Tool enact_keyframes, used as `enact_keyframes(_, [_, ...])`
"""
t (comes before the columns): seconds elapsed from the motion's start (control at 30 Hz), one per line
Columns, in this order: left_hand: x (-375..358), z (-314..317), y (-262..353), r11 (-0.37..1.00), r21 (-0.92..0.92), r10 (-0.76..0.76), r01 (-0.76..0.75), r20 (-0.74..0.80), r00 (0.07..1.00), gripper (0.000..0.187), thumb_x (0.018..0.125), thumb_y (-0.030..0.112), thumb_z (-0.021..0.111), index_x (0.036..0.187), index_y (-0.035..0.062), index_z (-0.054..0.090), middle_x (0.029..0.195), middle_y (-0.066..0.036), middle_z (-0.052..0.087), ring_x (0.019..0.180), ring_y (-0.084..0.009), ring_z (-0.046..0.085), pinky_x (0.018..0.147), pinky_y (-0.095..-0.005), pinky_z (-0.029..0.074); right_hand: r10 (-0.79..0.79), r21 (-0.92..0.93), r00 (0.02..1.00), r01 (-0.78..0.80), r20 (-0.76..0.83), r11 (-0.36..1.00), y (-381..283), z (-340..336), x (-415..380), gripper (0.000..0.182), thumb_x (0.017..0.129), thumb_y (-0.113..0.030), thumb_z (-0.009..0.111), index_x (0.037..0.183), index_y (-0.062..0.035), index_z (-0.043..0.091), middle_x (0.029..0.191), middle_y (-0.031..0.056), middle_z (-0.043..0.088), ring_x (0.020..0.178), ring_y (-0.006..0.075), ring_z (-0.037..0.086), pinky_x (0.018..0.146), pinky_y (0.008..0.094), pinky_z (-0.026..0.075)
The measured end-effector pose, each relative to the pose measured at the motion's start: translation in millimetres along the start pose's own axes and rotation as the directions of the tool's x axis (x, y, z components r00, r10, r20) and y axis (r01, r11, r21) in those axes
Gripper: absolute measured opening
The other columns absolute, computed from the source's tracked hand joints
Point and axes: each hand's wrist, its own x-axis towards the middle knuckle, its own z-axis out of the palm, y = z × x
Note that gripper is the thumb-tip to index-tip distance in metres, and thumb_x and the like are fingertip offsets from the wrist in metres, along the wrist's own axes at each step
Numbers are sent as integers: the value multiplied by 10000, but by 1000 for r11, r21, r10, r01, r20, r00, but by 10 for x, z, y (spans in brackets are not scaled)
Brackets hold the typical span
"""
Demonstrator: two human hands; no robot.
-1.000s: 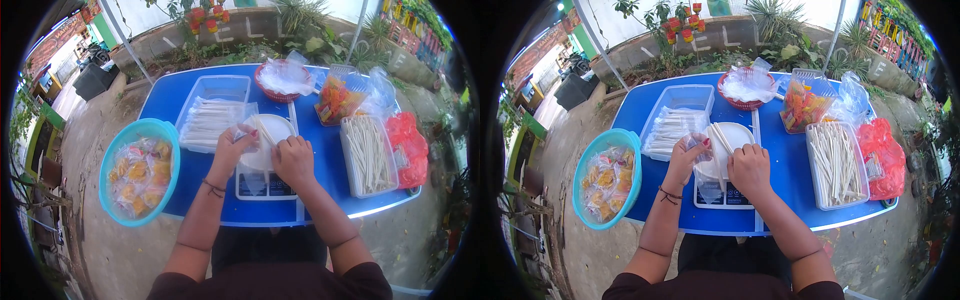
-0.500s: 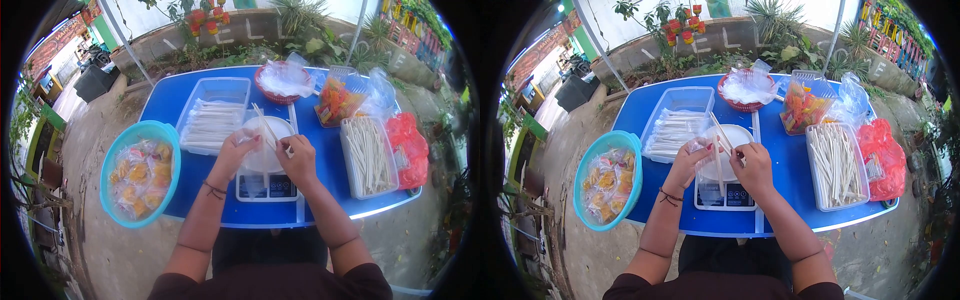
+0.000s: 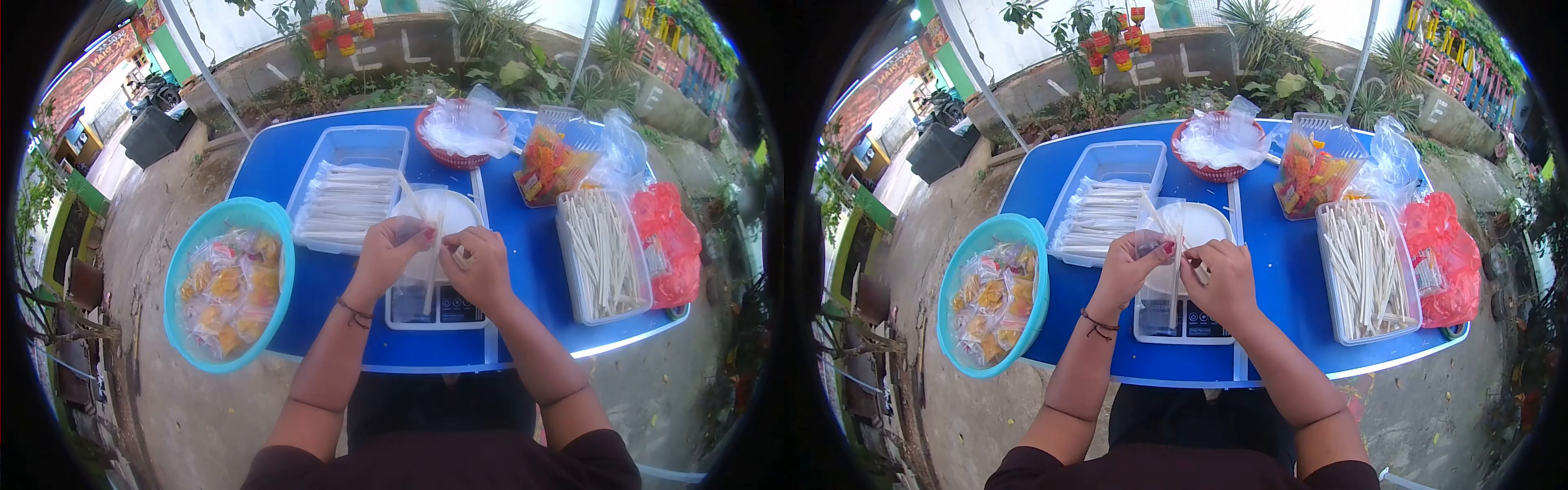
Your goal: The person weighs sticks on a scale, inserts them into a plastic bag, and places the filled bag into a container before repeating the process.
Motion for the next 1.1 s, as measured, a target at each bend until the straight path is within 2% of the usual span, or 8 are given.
enact_keyframes(0.1, [-8,18,24,998,41,44,-44,11,999,154,876,126,702,972,7,706,883,-40,702,833,-80,625,768,-233,491,67,81,996,-71,57,994,-12,-2,-13,92,767,-73,707,832,-17,674,747,76,635,665,209,609,672,341,461])
enact_keyframes(0.2, [-26,22,67,998,45,47,-48,26,999,151,875,120,701,973,6,710,896,-45,707,818,-78,627,762,-230,493,208,193,961,-243,183,951,-76,-56,23,86,771,-27,704,838,3,660,761,96,627,619,203,600,599,313,471])
enact_keyframes(0.3, [-28,17,63,999,21,34,-34,-6,999,148,872,110,699,973,1,707,900,-52,709,804,-81,632,738,-230,503,182,252,980,-197,79,948,-16,-26,21,80,794,-2,703,849,22,650,761,103,614,587,179,589,540,281,460])
enact_keyframes(0.4, [-39,44,107,1000,-24,-1,1,-16,1000,147,865,105,706,964,-3,702,880,-52,706,791,-86,637,712,-231,516,276,290,961,-264,-3,920,99,-8,31,79,838,-27,699,859,21,641,732,71,612,588,124,576,543,254,447])
enact_keyframes(0.5, [-64,61,140,999,-5,-35,35,53,998,158,850,107,722,955,-8,697,859,-53,702,779,-91,643,699,-234,524,468,546,884,-405,27,733,194,-51,52,99,879,-57,683,881,23,624,710,39,609,606,75,566,549,225,437])
enact_keyframes(0.63, [-117,112,185,990,85,-128,116,154,980,188,822,116,751,943,-16,696,846,-60,700,762,-91,645,695,-235,524,454,727,888,-266,-71,633,207,-178,136,124,928,-93,639,900,24,607,691,28,606,612,62,568,577,210,466])
enact_keyframes(0.77, [-131,150,184,963,255,-138,91,170,976,224,797,151,777,936,-10,709,848,-68,707,760,-99,650,697,-234,518,472,823,863,-129,-181,553,238,-220,156,139,930,-115,641,911,19,616,779,43,627,656,79,585,598,218,486])
enact_keyframes(1.1, [-154,185,226,930,356,-183,91,235,954,270,777,199,797,935,-4,715,862,-84,713,775,-119,656,728,-257,517,477,915,872,-97,-111,392,290,-198,92,145,916,-136,660,992,-17,629,924,61,638,756,79,505,681,224,394])
